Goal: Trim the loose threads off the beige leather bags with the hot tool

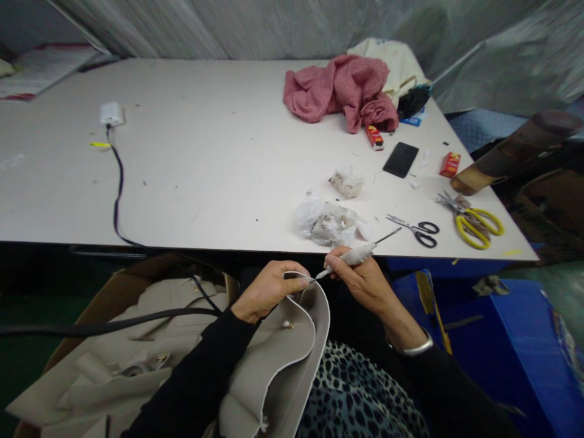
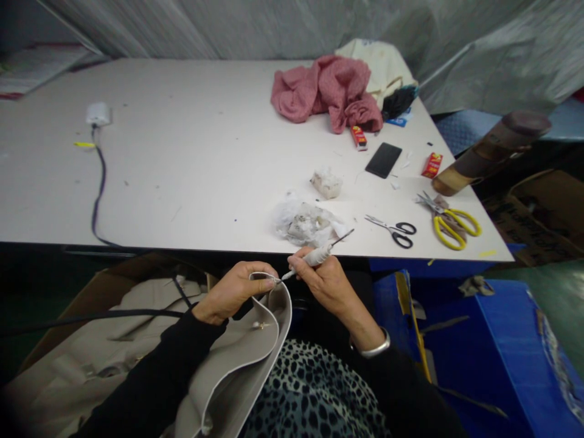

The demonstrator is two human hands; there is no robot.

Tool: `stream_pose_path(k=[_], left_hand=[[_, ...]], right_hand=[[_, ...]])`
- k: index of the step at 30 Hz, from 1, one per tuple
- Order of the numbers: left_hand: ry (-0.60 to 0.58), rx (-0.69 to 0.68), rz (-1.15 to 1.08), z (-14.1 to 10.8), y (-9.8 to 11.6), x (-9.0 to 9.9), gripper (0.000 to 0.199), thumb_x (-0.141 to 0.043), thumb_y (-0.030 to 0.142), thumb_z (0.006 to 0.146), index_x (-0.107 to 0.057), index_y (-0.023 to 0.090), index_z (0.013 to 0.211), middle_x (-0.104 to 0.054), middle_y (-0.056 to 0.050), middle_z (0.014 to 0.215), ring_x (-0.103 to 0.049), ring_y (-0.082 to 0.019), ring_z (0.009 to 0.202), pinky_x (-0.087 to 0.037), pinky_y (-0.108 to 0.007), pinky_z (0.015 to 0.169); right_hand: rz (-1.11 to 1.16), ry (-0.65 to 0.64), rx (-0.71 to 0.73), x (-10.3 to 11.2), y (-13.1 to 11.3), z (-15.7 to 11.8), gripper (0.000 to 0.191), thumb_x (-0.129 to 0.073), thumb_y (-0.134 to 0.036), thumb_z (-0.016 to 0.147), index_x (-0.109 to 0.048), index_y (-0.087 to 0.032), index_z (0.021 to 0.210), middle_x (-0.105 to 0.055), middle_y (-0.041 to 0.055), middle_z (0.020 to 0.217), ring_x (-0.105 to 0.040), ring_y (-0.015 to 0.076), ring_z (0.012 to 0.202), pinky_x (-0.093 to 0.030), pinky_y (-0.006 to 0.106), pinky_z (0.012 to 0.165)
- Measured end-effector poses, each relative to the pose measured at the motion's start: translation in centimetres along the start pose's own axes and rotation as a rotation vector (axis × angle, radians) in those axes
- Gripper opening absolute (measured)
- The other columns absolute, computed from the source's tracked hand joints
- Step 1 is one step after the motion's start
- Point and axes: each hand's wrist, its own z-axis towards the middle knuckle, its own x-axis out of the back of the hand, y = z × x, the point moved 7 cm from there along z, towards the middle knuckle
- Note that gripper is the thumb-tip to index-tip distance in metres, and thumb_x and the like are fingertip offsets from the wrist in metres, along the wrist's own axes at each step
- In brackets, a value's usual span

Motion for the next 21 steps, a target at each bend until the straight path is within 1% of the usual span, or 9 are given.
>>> stream_pose_path(k=[8,14,17,19,21], left_hand=[[0.035,-0.026,0.05,0.1,-0.1,0.1,0.019,-0.078,0.033,0.072,-0.075,0.015,0.081,-0.07,-0.002,0.078,-0.058,-0.016,0.071,-0.044,-0.027,0.069],[0.054,-0.058,0.102,0.3,-0.3,-0.3,0.017,-0.075,0.031,0.072,-0.075,0.015,0.08,-0.07,-0.003,0.077,-0.058,-0.017,0.073,-0.044,-0.028,0.069],[0.065,-0.065,0.082,0.3,-0.2,-0.5,0.016,-0.074,0.03,0.072,-0.073,0.015,0.079,-0.068,-0.003,0.075,-0.057,-0.017,0.071,-0.043,-0.027,0.068],[0.069,-0.063,0.054,0.3,-0.1,-0.6,0.015,-0.073,0.029,0.071,-0.072,0.015,0.078,-0.065,-0.001,0.071,-0.054,-0.015,0.068,-0.041,-0.027,0.067],[0.076,-0.066,0.052,0.3,0.0,-0.6,0.014,-0.073,0.028,0.071,-0.072,0.015,0.077,-0.063,0.0,0.069,-0.052,-0.014,0.066,-0.04,-0.027,0.067]], right_hand=[[0.0,0.029,-0.008,-0.3,0.5,0.0,0.035,-0.055,-0.048,0.104,-0.068,-0.019,0.09,-0.064,0.0005,0.077,-0.06,0.0141,0.068,-0.048,0.026,0.066],[-0.03,0.036,-0.015,-0.6,1.1,0.5,0.038,-0.054,-0.051,0.103,-0.067,-0.02,0.086,-0.064,0.0009,0.075,-0.062,0.015,0.068,-0.05,0.027,0.065],[-0.052,0.047,-0.018,-0.7,1.2,0.7,0.04,-0.053,-0.052,0.103,-0.067,-0.02,0.084,-0.063,0.0004,0.073,-0.06,0.0142,0.064,-0.048,0.026,0.063],[-0.038,0.082,-0.024,-0.6,1.2,0.6,0.042,-0.053,-0.053,0.104,-0.067,-0.02,0.083,-0.062,-0.0001,0.07,-0.059,0.0137,0.062,-0.048,0.026,0.063],[0.013,0.145,-0.043,-0.3,1.4,0.3,0.043,-0.053,-0.054,0.103,-0.068,-0.02,0.083,-0.062,0.0,0.069,-0.059,0.0135,0.062,-0.048,0.026,0.062]])
